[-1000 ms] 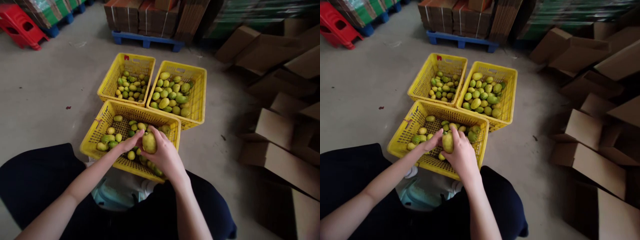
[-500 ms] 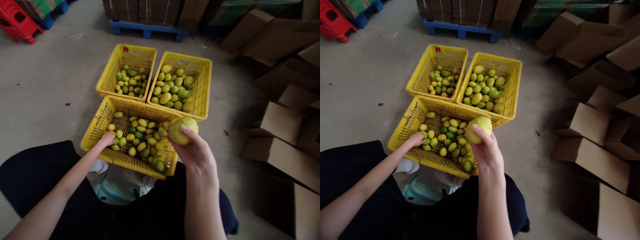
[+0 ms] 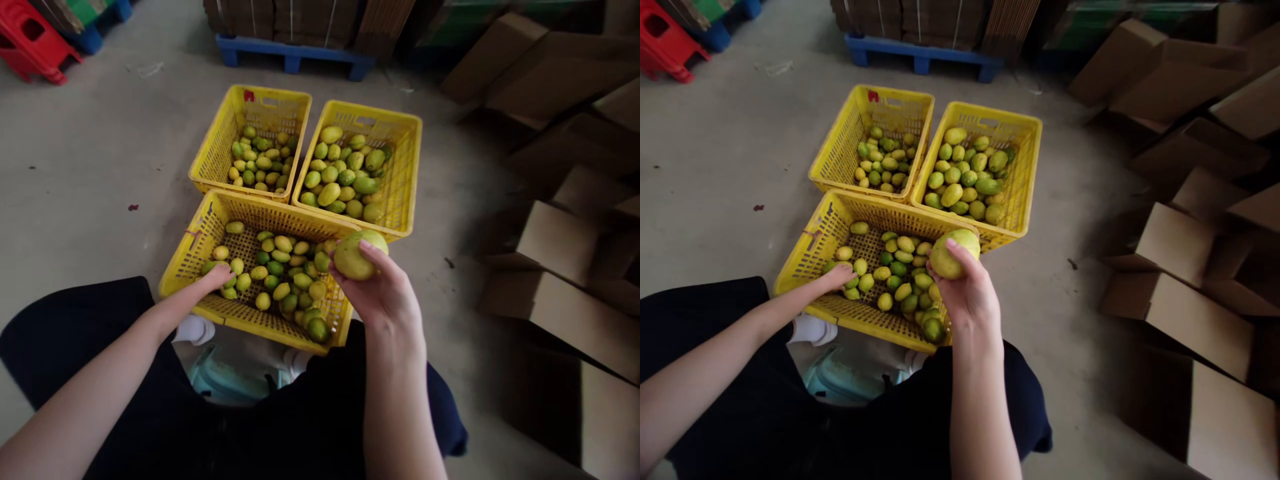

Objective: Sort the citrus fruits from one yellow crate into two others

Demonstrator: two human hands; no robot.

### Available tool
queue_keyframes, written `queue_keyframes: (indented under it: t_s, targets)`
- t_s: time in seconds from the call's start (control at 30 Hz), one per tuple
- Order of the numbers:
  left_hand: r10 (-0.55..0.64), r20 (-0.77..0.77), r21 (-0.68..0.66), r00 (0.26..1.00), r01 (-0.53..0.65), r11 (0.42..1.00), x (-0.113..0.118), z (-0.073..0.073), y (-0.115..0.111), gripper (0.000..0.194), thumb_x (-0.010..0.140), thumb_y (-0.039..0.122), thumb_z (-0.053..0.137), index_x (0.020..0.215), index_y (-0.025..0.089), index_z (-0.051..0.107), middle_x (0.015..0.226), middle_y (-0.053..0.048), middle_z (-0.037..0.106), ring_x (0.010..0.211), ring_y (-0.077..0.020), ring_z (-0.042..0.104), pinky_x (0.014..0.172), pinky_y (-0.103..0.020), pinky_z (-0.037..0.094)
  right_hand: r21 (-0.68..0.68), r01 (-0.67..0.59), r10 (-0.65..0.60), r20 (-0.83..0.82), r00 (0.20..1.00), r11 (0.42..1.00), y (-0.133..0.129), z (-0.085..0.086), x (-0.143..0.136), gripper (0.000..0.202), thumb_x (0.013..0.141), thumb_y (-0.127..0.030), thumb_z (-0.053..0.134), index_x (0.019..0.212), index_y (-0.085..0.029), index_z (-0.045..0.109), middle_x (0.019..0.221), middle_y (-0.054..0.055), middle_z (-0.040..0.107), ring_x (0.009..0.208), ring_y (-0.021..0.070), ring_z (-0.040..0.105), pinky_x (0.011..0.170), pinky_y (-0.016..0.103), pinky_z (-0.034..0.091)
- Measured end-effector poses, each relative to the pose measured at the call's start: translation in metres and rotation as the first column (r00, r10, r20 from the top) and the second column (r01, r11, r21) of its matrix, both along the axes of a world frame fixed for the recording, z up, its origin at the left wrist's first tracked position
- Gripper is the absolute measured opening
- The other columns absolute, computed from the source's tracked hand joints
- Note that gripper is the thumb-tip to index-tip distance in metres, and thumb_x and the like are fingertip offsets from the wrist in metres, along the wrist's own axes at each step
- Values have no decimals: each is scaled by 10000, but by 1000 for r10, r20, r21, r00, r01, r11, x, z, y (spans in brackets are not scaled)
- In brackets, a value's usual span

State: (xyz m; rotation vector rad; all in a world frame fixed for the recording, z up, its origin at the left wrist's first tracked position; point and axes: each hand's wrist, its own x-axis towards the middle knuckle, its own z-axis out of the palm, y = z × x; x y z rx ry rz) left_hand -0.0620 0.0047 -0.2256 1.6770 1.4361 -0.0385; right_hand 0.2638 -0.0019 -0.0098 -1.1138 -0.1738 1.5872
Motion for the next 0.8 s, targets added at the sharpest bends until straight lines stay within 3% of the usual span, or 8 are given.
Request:
queue_keyframes:
  t_s: [0.17, 0.27, 0.33, 0.47, 0.53, 0.6, 0.7, 0.8]
  targets:
    - [-77, -9, 34, 997, 78, 996, -3, 9, 10, 364, 543, 286, 873, 799, 155, 651, 678, 36, 481, 888, -223, 537, 884, -331, 387, -43, 39, -39, -1, 999, 998, 7, 2, -1, 321, 574, -194, 826, 817, -237, 621, 833, -30, 690, 772, 178, 675, 615, 288, 596]
    - [-107, 54, 131, 993, 99, 986, 4, 34, 28, 421, 535, 242, 860, 912, 160, 694, 757, 20, 534, 855, -213, 547, 846, -321, 413, -41, 31, -31, -8, 999, 999, 12, 3, -3, 330, 570, -166, 815, 825, -236, 618, 824, -40, 692, 743, 155, 665, 624, 273, 598]
    - [-124, 107, 234, 986, 96, 967, 16, 67, 47, 480, 553, 249, 848, 1006, 167, 710, 863, -16, 576, 879, -228, 563, 853, -338, 434, -32, 11, -11, 1, 1000, 999, 14, 4, -6, 327, 565, -143, 802, 823, -229, 621, 806, -40, 689, 723, 144, 656, 616, 260, 595]
    - [-179, 361, 374, 915, 34, 927, 46, 160, 73, 575, 588, 293, 851, 1141, 245, 703, 1083, -64, 596, 1037, -258, 578, 949, -393, 448, -27, -18, 19, 37, 999, 999, 8, 8, -15, 321, 535, -138, 802, 794, -213, 627, 746, -29, 671, 673, 142, 637, 524, 230, 552]
    - [-161, 583, 340, 796, -60, 939, 56, 200, 67, 585, 605, 276, 853, 1169, 262, 697, 1193, -81, 588, 1114, -271, 577, 980, -402, 451, -33, -48, 49, 42, 998, 998, 0, 11, -21, 324, 521, -151, 814, 784, -209, 634, 734, -23, 670, 671, 147, 636, 511, 231, 546]
    - [-63, 798, 199, 600, -164, 966, 64, 222, 52, 603, 607, 267, 857, 1184, 258, 683, 1242, -81, 597, 1132, -267, 593, 984, -386, 465, -29, -94, 95, 43, 995, 995, -9, 13, -29, 323, 514, -167, 823, 785, -202, 651, 741, -14, 679, 691, 154, 645, 537, 248, 564]
    - [220, 951, -160, 219, -264, 951, 74, 221, 31, 635, 624, 308, 854, 1217, 255, 634, 1208, -65, 642, 1066, -235, 639, 942, -366, 509, 11, -163, 162, 59, 985, 987, -19, 13, -42, 294, 524, -202, 827, 768, -195, 664, 765, 4, 694, 718, 167, 662, 576, 274, 583]
    - [506, 862, -496, -33, -259, 829, 84, 207, 24, 479, 719, 340, 800, 1144, 197, 633, 1121, -69, 682, 981, -194, 666, 886, -325, 546, 69, -192, 183, 124, 975, 979, -24, 6, -52, 297, 529, -241, 833, 758, -199, 647, 756, 10, 690, 694, 174, 662, 555, 274, 564]
